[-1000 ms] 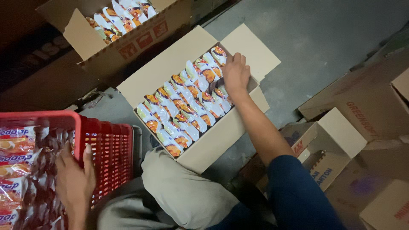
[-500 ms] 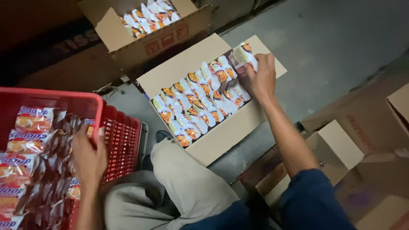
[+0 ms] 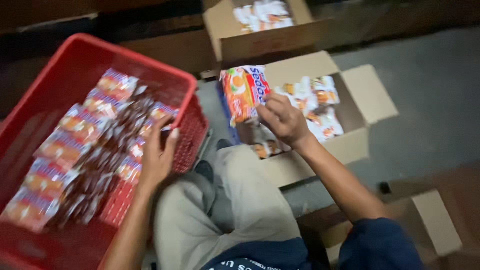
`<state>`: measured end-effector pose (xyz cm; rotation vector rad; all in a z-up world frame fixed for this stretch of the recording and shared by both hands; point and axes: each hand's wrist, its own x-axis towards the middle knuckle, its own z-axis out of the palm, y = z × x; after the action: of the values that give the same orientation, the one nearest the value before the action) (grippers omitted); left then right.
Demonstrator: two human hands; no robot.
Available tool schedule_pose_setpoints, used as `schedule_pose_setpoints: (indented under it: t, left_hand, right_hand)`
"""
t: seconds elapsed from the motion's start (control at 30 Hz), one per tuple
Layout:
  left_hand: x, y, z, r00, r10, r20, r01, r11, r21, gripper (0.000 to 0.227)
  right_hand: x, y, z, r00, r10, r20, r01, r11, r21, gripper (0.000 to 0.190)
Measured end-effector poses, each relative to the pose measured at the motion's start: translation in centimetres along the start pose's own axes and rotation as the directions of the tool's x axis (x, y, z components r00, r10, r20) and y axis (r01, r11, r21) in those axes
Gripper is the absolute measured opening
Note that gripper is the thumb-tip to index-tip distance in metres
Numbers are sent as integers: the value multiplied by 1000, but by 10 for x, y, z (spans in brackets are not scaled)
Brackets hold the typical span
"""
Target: The person transfers packets of instant noodles from a cardboard box into a red plastic basket. They repeatedly pick up packets from the box and place them into the basket, arranging them in rows.
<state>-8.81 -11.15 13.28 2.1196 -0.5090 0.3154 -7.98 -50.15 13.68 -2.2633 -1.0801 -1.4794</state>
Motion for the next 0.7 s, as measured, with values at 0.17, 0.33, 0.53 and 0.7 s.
schedule_pose_setpoints:
  t: [0.17,0.33,0.53,0.7]
  left_hand:
    - [-29,-40,-3,887,-369,276,452,582,-675,62]
    - [-31,-5,-41,783,-581,224,526,426,-736,75]
    - [-47,-28,-82,659,-749,70,518,384,-764,91]
    - [-76,-114,-92,548,-831,-92,551,442,-708,97]
  right_hand:
    - [50,-74,59,990,-131,-57,136,986,96,22]
    - [87,-132,111,970,-193,-148,229,930,289,23]
    - [108,-170,151,989,-145,10,126,890,438,17]
    - [108,-180,166,985,-21,171,-94,768,634,21]
